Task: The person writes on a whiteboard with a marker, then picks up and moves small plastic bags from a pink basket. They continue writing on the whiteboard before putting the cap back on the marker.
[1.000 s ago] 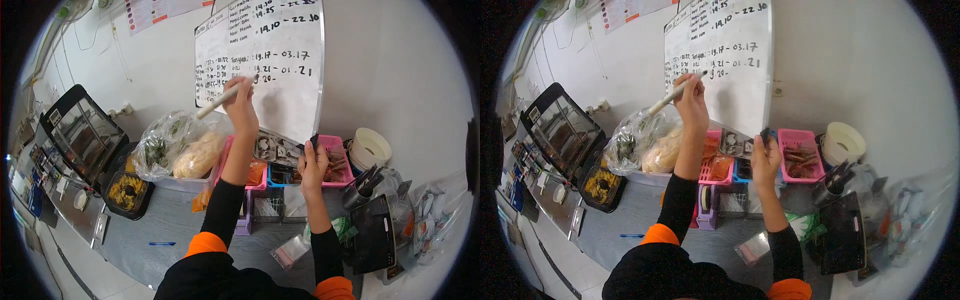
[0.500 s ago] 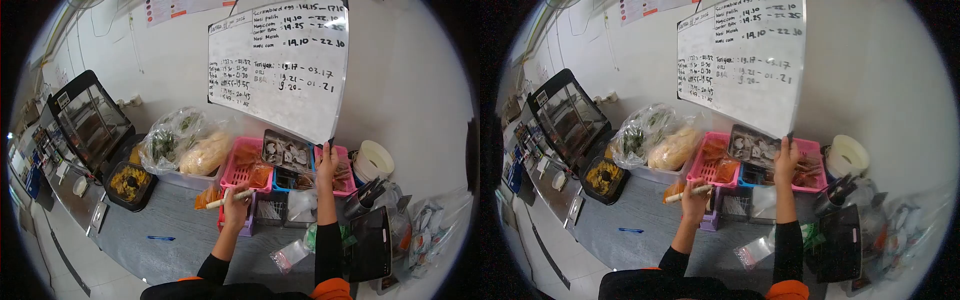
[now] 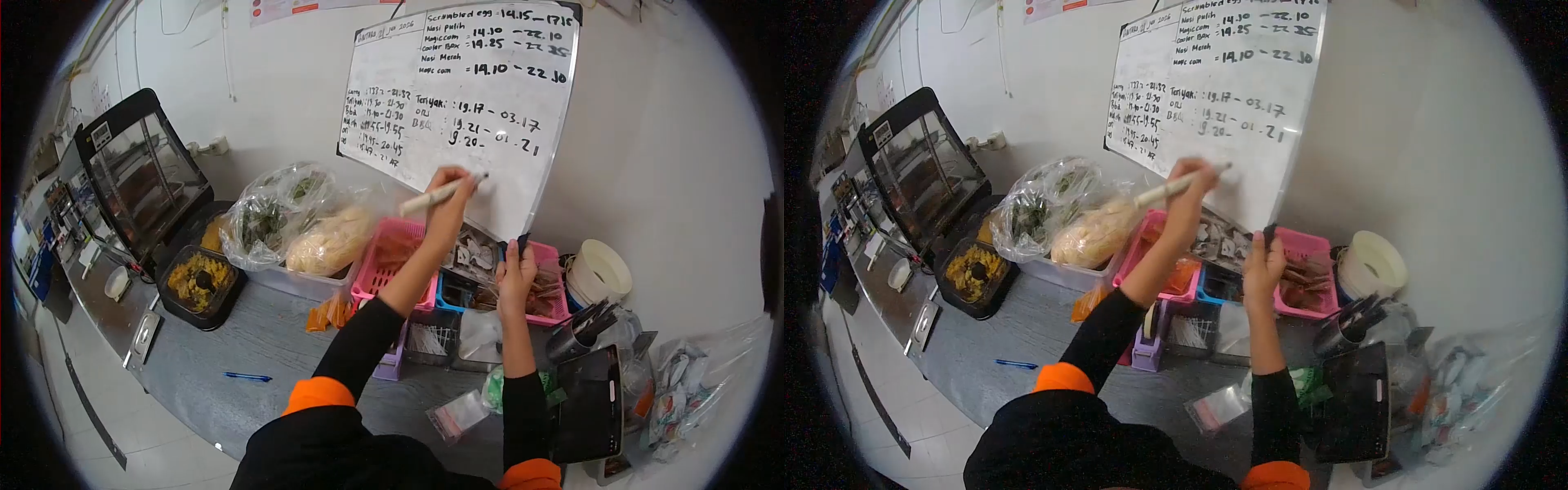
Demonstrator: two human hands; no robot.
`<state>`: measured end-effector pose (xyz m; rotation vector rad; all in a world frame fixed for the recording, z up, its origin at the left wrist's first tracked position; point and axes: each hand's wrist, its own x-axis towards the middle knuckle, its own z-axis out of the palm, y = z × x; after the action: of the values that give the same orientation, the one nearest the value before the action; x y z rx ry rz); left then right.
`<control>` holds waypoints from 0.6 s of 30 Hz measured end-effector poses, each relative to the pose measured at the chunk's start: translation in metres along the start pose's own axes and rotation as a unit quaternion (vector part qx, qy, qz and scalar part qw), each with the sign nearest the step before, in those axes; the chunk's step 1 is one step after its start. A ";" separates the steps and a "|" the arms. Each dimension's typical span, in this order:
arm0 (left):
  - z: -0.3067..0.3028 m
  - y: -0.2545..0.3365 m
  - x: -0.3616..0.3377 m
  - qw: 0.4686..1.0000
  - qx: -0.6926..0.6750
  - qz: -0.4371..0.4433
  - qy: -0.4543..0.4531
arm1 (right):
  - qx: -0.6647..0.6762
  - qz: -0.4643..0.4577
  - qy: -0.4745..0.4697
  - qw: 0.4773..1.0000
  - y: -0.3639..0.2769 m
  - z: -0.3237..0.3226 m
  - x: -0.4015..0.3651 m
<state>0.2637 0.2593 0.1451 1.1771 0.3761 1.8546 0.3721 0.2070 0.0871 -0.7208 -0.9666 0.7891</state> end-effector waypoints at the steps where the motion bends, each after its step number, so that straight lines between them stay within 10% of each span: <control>1: 0.008 -0.002 0.013 0.999 -0.017 0.045 0.014 | -0.031 -0.027 -0.006 0.999 0.004 -0.003 0.001; 18: 0.025 -0.003 0.035 0.996 -0.018 0.077 0.034 | -0.044 -0.047 0.001 0.998 0.006 -0.001 -0.002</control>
<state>0.2809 0.2844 0.1763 1.1487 0.2959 2.0307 0.3708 0.2080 0.0807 -0.7466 -1.0300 0.6670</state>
